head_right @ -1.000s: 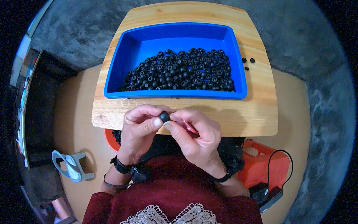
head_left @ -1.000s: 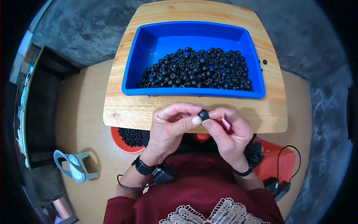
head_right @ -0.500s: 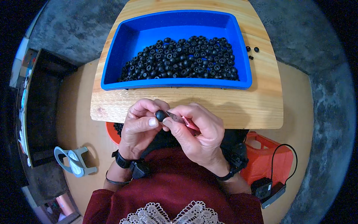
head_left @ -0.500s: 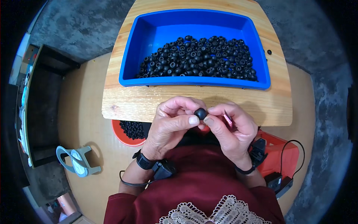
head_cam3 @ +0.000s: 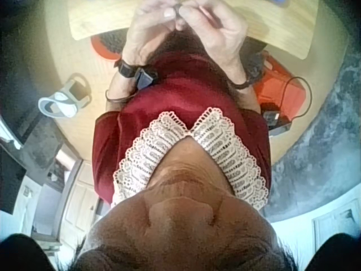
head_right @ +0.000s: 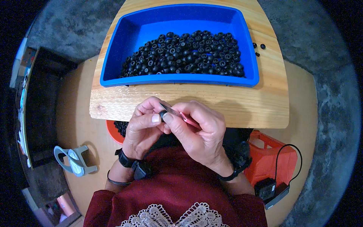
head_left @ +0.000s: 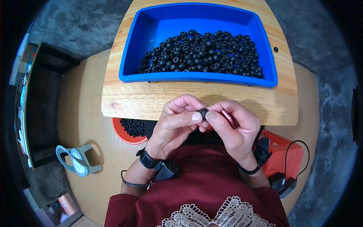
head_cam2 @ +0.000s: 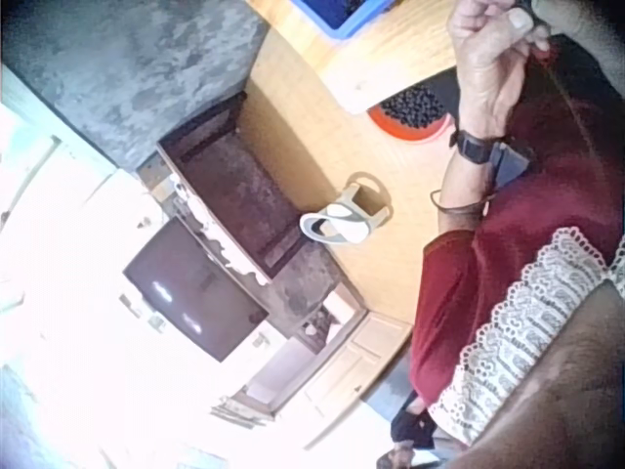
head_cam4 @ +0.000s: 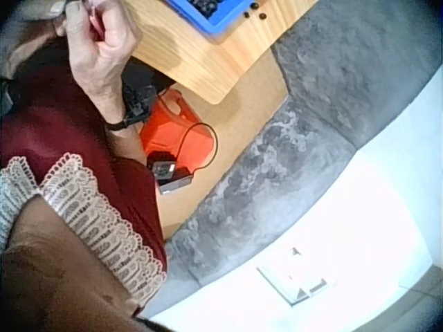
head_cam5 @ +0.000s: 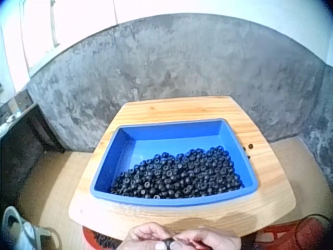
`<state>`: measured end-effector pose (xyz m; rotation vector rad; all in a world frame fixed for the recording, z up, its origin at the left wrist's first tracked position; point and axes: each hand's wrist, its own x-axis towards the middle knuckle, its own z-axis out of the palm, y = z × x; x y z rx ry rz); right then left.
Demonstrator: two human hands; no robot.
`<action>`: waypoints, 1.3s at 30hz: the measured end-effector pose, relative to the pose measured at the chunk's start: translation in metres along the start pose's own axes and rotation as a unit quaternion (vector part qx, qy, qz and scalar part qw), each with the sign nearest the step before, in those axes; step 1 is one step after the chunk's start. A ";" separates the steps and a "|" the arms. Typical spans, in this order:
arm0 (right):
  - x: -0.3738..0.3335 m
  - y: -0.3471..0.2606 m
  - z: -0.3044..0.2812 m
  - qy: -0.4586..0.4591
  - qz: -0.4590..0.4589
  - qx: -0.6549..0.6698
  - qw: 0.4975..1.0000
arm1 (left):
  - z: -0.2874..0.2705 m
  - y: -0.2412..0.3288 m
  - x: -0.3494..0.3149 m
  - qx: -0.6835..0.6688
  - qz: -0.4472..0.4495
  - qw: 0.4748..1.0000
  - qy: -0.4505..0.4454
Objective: Shaving or deburring excess plastic from black molded rings using a craft knife.
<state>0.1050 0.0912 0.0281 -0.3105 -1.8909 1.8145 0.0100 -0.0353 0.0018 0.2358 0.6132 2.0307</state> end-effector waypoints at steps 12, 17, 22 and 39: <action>-0.001 -0.007 -0.011 -0.004 -0.134 -0.219 0.966 | -0.006 -0.008 0.003 -0.094 -0.010 0.995 -0.017; -0.007 -0.009 -0.006 -0.029 -0.173 -0.305 0.936 | -0.012 -0.010 0.002 -0.104 -0.019 0.994 -0.012; -0.005 -0.001 -0.002 -0.008 -0.244 -0.344 0.907 | -0.012 -0.012 0.001 -0.124 -0.013 0.992 0.005; -0.004 0.000 -0.003 -0.012 -0.235 -0.345 0.909 | -0.013 -0.013 0.001 -0.125 -0.013 0.992 -0.007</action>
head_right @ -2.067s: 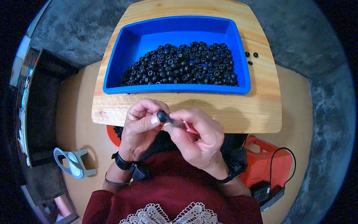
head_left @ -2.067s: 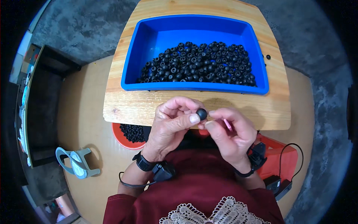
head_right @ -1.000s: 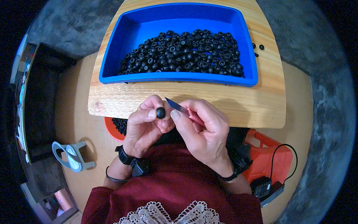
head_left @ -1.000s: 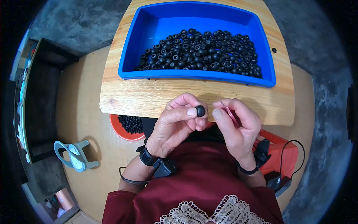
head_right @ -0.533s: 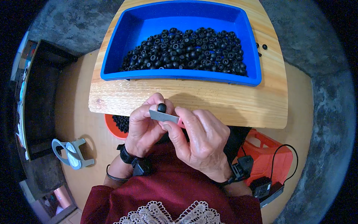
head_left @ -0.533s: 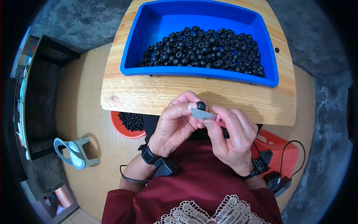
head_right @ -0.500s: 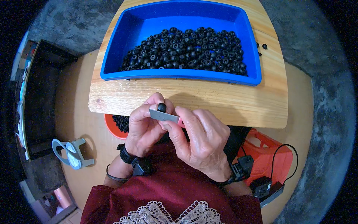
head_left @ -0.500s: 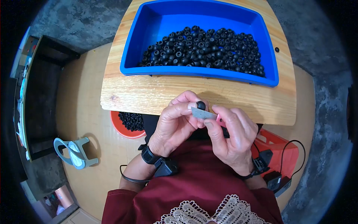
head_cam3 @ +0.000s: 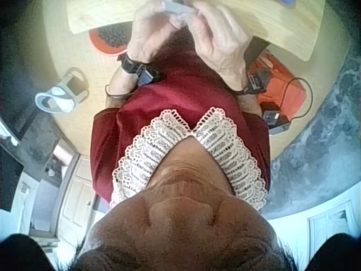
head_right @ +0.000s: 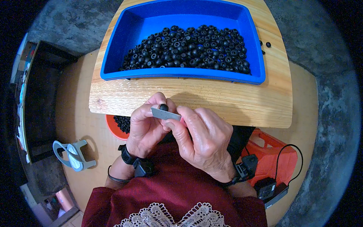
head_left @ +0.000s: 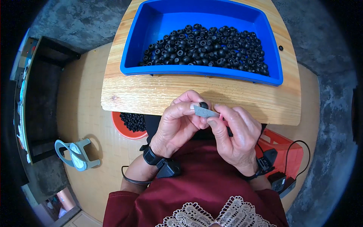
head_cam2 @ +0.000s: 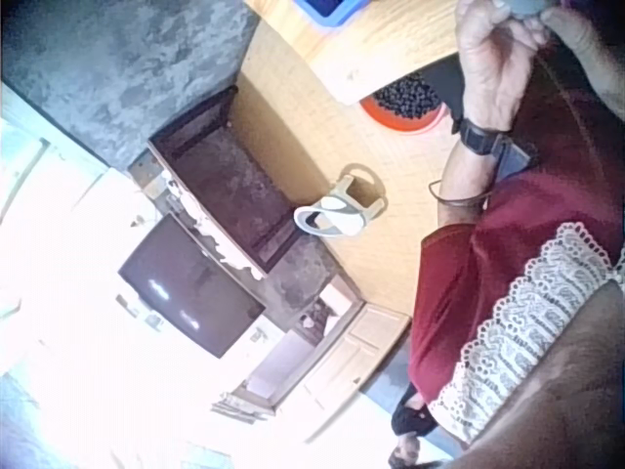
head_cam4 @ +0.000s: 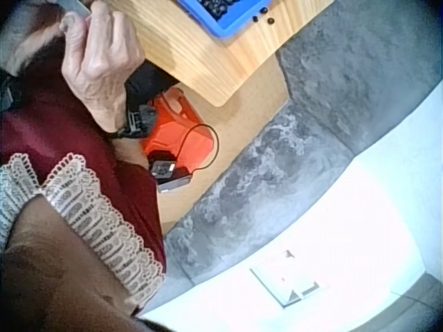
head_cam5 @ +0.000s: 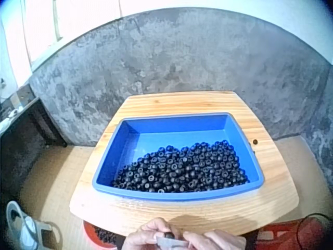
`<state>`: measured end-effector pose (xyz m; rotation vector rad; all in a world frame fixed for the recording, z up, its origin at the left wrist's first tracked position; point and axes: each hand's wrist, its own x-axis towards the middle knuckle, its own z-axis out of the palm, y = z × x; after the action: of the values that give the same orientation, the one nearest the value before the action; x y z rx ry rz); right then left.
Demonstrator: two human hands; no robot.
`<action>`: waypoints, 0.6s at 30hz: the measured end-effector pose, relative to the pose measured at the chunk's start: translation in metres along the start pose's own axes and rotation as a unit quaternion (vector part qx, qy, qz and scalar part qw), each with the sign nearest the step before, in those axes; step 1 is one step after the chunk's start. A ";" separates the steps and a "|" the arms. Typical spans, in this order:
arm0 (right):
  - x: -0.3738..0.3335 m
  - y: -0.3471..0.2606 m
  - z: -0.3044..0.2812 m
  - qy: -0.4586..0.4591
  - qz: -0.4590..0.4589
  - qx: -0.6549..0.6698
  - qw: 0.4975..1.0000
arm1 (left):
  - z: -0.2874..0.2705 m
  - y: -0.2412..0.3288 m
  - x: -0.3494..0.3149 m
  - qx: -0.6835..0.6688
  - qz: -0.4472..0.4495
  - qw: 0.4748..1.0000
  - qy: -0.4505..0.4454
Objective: Shaving or deburring excess plastic from black molded rings using a craft knife.
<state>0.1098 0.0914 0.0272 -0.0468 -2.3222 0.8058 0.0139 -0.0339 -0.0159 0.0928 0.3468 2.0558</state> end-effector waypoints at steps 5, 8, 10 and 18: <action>-0.001 0.002 0.000 -0.001 -0.003 0.013 1.000 | 0.002 0.001 0.000 0.010 -0.005 1.000 0.005; -0.003 0.005 -0.001 -0.004 0.007 0.023 1.000 | 0.002 0.000 -0.001 0.022 -0.007 0.999 0.022; -0.005 0.005 -0.003 -0.010 0.037 0.004 0.999 | -0.001 -0.003 -0.002 0.025 -0.011 0.999 0.028; -0.009 0.020 -0.007 0.013 0.128 0.050 0.990 | 0.001 -0.005 0.002 0.049 -0.010 0.999 -0.013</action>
<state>0.1172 0.1087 0.0148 -0.3150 -2.2761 1.0399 0.0174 -0.0302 -0.0165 0.1750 0.4293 2.0151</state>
